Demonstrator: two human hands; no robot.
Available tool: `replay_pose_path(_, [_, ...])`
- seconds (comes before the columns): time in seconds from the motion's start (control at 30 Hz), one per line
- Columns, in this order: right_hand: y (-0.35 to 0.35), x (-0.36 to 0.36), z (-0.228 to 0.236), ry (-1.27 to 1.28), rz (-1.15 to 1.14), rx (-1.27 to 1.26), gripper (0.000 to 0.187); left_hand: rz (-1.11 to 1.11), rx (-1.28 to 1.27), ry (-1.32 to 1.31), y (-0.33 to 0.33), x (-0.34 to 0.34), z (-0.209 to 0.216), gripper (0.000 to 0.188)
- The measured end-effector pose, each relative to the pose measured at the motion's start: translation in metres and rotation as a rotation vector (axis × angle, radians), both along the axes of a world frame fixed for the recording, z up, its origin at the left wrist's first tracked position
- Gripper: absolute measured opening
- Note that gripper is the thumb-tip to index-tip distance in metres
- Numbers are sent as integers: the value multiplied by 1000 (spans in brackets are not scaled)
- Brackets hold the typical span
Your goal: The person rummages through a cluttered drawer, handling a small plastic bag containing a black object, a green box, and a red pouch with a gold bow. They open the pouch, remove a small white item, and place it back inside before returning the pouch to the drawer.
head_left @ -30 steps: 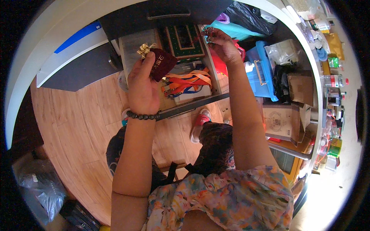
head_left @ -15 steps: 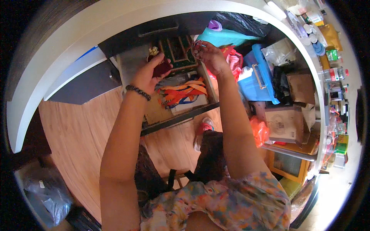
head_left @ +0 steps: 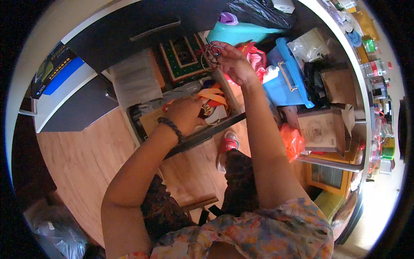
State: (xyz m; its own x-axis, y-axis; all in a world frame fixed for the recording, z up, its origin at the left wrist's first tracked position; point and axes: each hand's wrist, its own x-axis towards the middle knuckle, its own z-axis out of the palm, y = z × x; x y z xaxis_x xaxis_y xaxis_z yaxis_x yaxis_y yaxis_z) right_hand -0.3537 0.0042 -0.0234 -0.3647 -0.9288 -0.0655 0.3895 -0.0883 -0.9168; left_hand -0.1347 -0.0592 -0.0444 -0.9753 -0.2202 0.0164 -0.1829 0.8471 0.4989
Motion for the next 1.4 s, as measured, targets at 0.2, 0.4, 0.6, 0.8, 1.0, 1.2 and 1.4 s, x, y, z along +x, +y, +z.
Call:
replay_pose_path(0.2, [-1, 3, 1, 7, -62, 6, 50, 227, 292, 417, -35, -34, 4, 37])
replay_pose_path(0.4, [-6, 14, -5, 156, -100, -36, 42, 573, 1050, 496, -74, -85, 26, 29])
replay_pose_path(0.6, [-7, 17, -6, 206, -104, 19, 35, 534, 1162, 645, -65, -87, 4, 22])
replay_pose_path(0.8, [-7, 17, -7, 148, -95, 73, 28, 588, 1231, 767, -68, -80, 3, 22])
replay_pose_path(1.0, [-7, 12, -6, 165, -206, 128, 24, 644, 1326, 881, -85, -74, 1, 22])
replay_pose_path(1.2, [0, 2, -6, 39, -241, 44, 24, 616, 1356, 875, -94, -70, 2, 19])
replay_pose_path(1.4, [-10, 21, 12, -57, -149, -40, 29, 502, 1554, 856, -99, -65, -14, 20])
